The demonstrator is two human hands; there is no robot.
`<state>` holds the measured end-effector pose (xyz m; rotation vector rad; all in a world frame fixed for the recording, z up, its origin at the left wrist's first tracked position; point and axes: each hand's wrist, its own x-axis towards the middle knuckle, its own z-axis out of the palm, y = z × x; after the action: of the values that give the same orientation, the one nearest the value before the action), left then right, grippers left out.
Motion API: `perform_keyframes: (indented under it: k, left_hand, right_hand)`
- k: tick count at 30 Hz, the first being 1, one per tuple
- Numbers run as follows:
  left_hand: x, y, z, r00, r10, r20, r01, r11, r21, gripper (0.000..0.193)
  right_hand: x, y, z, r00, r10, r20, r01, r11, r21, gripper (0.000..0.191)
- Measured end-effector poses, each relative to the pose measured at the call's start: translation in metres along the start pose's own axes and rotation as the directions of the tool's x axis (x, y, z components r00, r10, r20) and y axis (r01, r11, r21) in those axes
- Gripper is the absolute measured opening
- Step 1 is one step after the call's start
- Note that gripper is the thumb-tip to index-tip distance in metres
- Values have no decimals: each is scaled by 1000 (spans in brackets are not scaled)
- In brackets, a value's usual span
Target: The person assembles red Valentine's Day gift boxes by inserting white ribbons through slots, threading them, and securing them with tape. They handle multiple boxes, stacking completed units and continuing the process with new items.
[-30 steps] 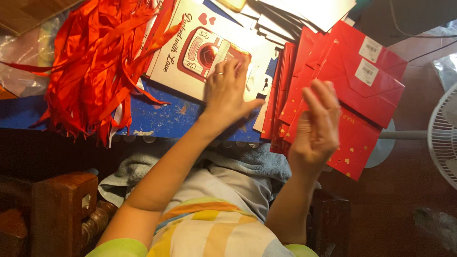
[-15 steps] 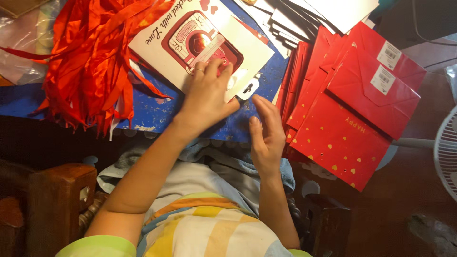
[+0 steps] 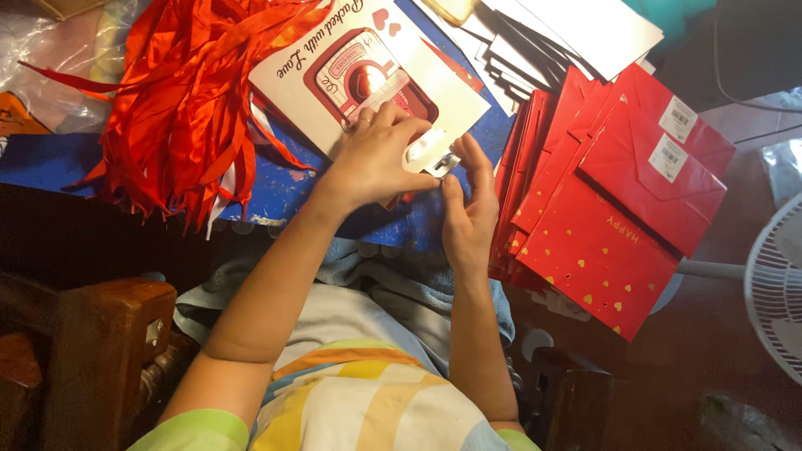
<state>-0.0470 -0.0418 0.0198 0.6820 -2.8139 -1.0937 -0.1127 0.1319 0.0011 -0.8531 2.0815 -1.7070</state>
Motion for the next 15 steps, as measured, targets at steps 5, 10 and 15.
perform_keyframes:
  k: [5,10,15]
  left_hand:
    - [19,0,-4,999,-44,12,45,969,-241,35]
    - [27,6,13,966,-5,-258,-46,980,-192,23]
    - [20,-12,7,989,-147,15,128,801,-585,23]
  right_hand:
    - [6,0,-2,996,80,-33,-72,981,180,52]
    - [2,-1,-8,995,102,8,-102,981,166,49]
    - [5,4,-6,997,73,22,-75,978,196,48]
